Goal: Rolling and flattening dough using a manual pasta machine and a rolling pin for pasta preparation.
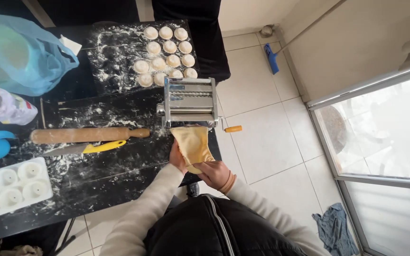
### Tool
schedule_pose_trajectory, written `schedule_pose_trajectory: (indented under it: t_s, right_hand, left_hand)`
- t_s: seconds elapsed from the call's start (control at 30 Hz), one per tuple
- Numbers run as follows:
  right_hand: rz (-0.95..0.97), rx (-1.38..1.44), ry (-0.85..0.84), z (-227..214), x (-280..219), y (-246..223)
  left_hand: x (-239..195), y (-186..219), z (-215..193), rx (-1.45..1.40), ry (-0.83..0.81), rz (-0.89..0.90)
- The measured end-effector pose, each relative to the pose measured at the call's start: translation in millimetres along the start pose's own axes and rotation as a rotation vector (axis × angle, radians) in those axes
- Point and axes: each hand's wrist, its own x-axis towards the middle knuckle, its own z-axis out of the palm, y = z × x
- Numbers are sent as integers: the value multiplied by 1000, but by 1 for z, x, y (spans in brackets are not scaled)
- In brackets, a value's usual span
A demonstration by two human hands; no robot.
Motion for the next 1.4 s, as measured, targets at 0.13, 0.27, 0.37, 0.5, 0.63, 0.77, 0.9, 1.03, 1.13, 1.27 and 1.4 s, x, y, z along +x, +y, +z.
schedule_pose_trajectory:
  t_s: [0.13, 0.27, 0.37, 0.5, 0.63, 0.77, 0.9, 1.03, 1.13, 1.27, 1.4]
  right_hand:
    - [-41, 40, 9, -20, -8, -6]
    - [-149, 97, -3, -38, 0, -24]
    - [-222, 122, -3, -43, 9, -41]
    - [-262, 137, 41, -48, 21, -63]
    - [-212, 133, 82, -34, 20, -68]
    - [-87, 130, 101, -22, 22, -72]
    - [87, 191, 144, -29, 43, -89]
    - [211, 205, 180, -52, 70, -86]
    - [216, 155, 187, -84, 98, -105]
    - [244, 174, 237, -121, 126, -152]
    - [286, 322, 335, -140, 124, -164]
  left_hand:
    - [-27, -10, 9, 39, 68, 48]
    - [-46, -15, -5, 2, -9, 131]
    - [-60, -20, -4, 43, -44, 184]
    - [-65, -16, -22, 50, -31, 149]
    - [-14, -33, -81, -49, 25, 199]
    - [11, -44, -109, 281, 147, 283]
    - [51, -42, -185, 284, 475, 219]
    - [34, -8, -175, 430, 563, 186]
    - [30, 10, -167, 519, 514, 166]
    - [-5, 28, -130, 337, 330, 62]
    - [-37, 48, -99, 148, 27, -81]
